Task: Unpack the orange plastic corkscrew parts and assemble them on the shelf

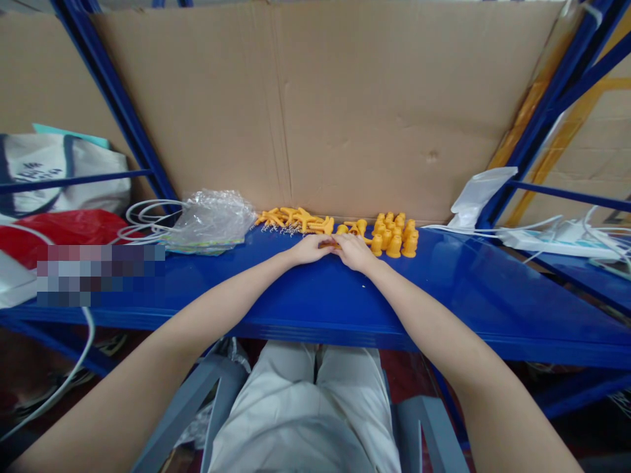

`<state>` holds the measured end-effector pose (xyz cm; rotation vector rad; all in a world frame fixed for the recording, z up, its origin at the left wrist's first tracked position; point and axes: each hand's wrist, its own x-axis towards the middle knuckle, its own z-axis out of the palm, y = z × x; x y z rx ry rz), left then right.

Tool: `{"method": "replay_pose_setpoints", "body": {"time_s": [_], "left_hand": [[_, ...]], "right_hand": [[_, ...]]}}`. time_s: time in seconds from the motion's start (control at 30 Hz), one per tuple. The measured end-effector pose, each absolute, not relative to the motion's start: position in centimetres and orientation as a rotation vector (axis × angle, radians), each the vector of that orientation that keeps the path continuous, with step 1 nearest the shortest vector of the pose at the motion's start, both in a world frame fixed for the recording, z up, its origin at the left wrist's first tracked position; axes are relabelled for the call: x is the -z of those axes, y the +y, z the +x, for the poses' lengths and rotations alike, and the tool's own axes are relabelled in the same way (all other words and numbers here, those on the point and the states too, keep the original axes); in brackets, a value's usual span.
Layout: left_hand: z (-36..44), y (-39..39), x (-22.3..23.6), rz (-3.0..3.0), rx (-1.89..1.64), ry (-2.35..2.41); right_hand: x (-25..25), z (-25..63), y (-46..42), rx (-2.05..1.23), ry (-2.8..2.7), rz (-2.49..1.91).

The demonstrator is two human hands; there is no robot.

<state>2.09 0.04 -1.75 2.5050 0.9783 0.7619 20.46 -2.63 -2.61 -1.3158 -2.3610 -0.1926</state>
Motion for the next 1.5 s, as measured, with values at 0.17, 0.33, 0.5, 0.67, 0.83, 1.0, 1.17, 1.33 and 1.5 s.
{"method": "replay_pose_setpoints", "body": {"time_s": [0.17, 0.33, 0.5, 0.67, 0.83, 1.0, 1.17, 1.33, 1.5], "left_hand": [[2.1, 0.7, 2.0, 2.261, -0.854, 0.914], [1.8, 0.6, 1.8, 2.243, -0.858, 0.920], [2.0, -0.6, 0.9, 2.304, -0.974, 1.028], [1.8, -2.4, -1.1, 2.373, -1.155, 1.044], [1.8, -3.6, -2.4, 2.449, -1.257, 1.031], [1.4, -3.3, -2.1, 2.750, -1.244, 1.008], [0.9, -2.9, -1.7, 2.972, -1.296, 0.880], [0.9, -3.3, -1.7, 3.027, -1.190, 0.988], [1.1, -3.4, -1.4, 2.997, -1.112, 1.180]], "right_hand": [[2.3, 20.7, -2.6, 0.087, -2.257, -1.139], [1.7, 20.4, -2.9, -0.039, -2.187, -1.109], [0.4, 20.3, -3.6, 0.112, -2.213, -1.032], [-0.6, 21.1, -4.2, 0.279, -2.154, -1.087], [-0.9, 22.1, -4.3, 0.281, -2.132, -1.232], [-0.9, 22.8, -4.0, 0.331, -2.149, -1.245], [-1.0, 23.0, -3.9, 0.403, -2.154, -1.211], [-1.4, 22.8, -4.7, 0.610, -2.126, -1.268], [-1.4, 21.8, -5.3, 0.756, -2.131, -1.243]]}}
